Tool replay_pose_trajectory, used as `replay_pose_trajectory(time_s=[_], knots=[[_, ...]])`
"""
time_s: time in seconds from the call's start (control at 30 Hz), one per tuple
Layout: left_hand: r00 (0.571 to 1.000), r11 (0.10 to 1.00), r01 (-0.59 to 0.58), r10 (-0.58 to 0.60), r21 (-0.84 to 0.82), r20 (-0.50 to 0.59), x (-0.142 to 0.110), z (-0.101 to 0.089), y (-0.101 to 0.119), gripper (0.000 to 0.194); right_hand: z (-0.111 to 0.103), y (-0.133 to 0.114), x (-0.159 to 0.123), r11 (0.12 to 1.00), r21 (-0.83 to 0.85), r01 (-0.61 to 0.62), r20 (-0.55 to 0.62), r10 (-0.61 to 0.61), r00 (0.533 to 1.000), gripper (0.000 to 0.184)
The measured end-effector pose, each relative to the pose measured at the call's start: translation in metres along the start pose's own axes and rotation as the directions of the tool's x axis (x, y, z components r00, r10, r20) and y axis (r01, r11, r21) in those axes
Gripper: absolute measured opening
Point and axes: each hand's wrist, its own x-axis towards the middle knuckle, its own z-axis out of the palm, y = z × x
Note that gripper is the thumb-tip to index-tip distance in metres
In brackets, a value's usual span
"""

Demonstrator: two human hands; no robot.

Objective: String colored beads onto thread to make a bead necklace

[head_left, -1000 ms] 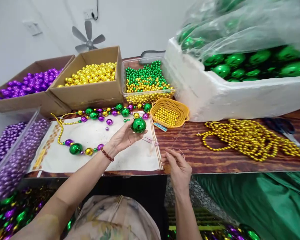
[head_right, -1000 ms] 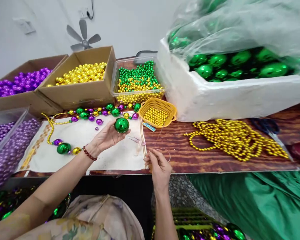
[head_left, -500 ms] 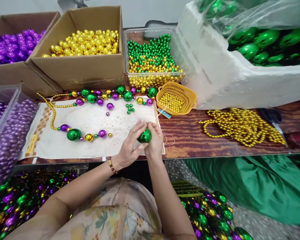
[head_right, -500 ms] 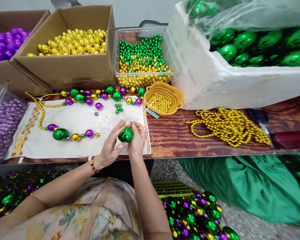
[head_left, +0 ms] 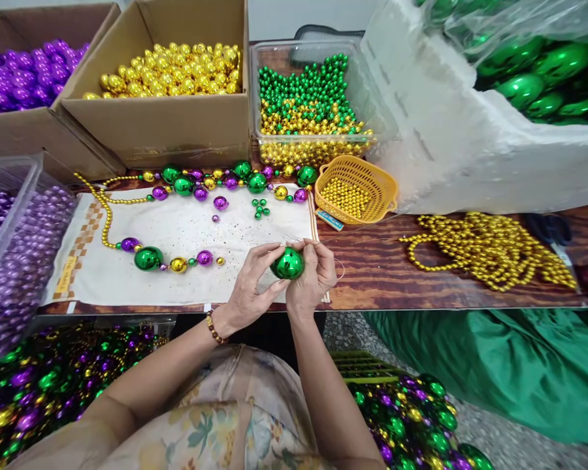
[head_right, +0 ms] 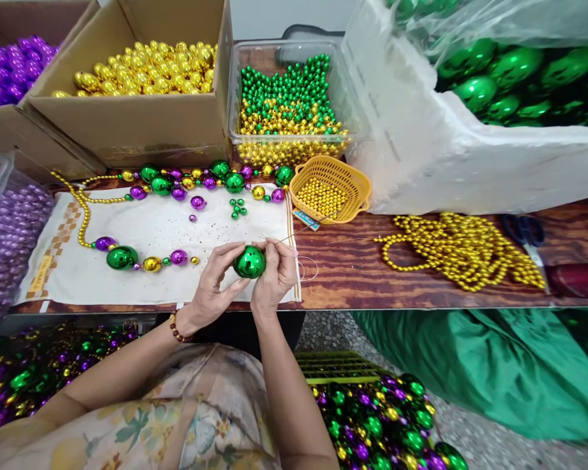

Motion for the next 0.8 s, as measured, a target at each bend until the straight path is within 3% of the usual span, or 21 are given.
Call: replay_pose_trajectory(time_s=[0.2, 0.3, 0.4, 0.5, 0.6, 0.8], knots=[[0.997, 0.996, 0.08, -0.081, -0.03, -0.022, 0.007, -0.005, -0.003, 0.043, -0.008, 0.0, 0.006, 0.993, -0.114, -0.044, 0.053, 0.05, 0.997, 0.028], [0.997, 0.993, 0.075, -0.077, -0.094, -0.013, 0.016, -0.017, -0.006, 0.042, -0.024, -0.001, 0.009, 0.985, -0.11, -0.134, 0.113, 0.146, 0.983, 0.031], [0.99, 0.977, 0.105, -0.121, -0.184, -0.077, 0.033, -0.033, -0.008, 0.04, -0.042, 0.0, 0.0, 0.963, -0.173, -0.207, 0.198, 0.24, 0.95, 0.027], [0.951, 0.902, 0.218, -0.282, -0.372, -0.127, 0.056, -0.051, -0.006, 0.037, -0.055, 0.003, -0.022, 0.954, -0.247, -0.17, 0.3, 0.243, 0.923, 0.022], [0.898, 0.794, 0.336, -0.432, -0.507, -0.083, 0.076, -0.066, 0.001, 0.036, -0.059, 0.007, -0.042, 0.953, -0.284, -0.107, 0.397, 0.218, 0.892, 0.018], [0.873, 0.735, 0.407, -0.488, -0.542, -0.006, 0.087, -0.078, 0.008, 0.04, -0.056, 0.009, -0.052, 0.957, -0.288, -0.035, 0.454, 0.169, 0.875, 0.017]])
